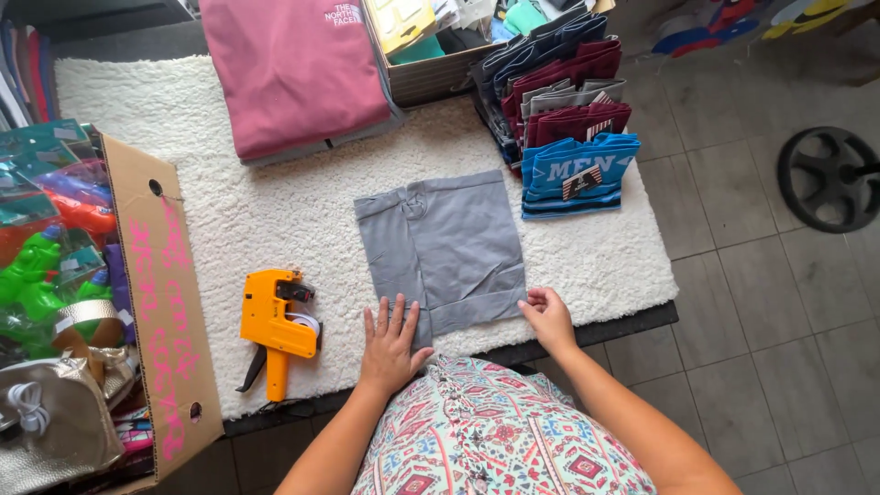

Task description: Tagging and folding underwear in a stockroom using a tagging gun.

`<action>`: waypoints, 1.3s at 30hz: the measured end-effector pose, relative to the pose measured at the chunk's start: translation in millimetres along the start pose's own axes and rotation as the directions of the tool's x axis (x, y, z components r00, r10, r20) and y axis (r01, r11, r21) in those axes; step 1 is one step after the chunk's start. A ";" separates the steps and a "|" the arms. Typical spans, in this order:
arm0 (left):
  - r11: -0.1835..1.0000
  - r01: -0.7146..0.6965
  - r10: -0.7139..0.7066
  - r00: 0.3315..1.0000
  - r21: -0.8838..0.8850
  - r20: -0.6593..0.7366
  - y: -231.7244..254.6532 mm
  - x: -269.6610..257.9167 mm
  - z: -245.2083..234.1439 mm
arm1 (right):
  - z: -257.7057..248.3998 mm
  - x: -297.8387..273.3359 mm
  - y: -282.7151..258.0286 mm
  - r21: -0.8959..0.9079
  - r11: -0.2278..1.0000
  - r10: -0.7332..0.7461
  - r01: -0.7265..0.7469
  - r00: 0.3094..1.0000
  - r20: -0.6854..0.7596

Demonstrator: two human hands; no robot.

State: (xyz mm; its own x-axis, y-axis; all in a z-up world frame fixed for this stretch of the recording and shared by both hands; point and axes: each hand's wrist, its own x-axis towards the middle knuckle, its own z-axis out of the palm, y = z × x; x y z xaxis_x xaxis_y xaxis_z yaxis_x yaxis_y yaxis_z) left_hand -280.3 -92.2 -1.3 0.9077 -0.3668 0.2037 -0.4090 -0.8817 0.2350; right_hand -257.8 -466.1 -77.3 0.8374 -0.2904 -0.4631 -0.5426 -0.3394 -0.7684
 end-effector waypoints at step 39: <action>0.971 0.139 -0.175 0.969 -0.194 -0.177 -74.2 108.7 11.8 | 55.2 -76.8 -115.3 -0.012 0.730 -0.654 0.684 0.703 0.278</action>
State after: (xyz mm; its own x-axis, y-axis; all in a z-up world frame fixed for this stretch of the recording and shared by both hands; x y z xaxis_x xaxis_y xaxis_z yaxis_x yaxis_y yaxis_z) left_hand -150.1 -70.2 -7.8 0.9340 -0.1488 0.3247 -0.2887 -0.8497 0.4413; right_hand -255.9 -355.4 22.4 0.9624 0.2663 0.0543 0.1758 -0.4574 -0.8717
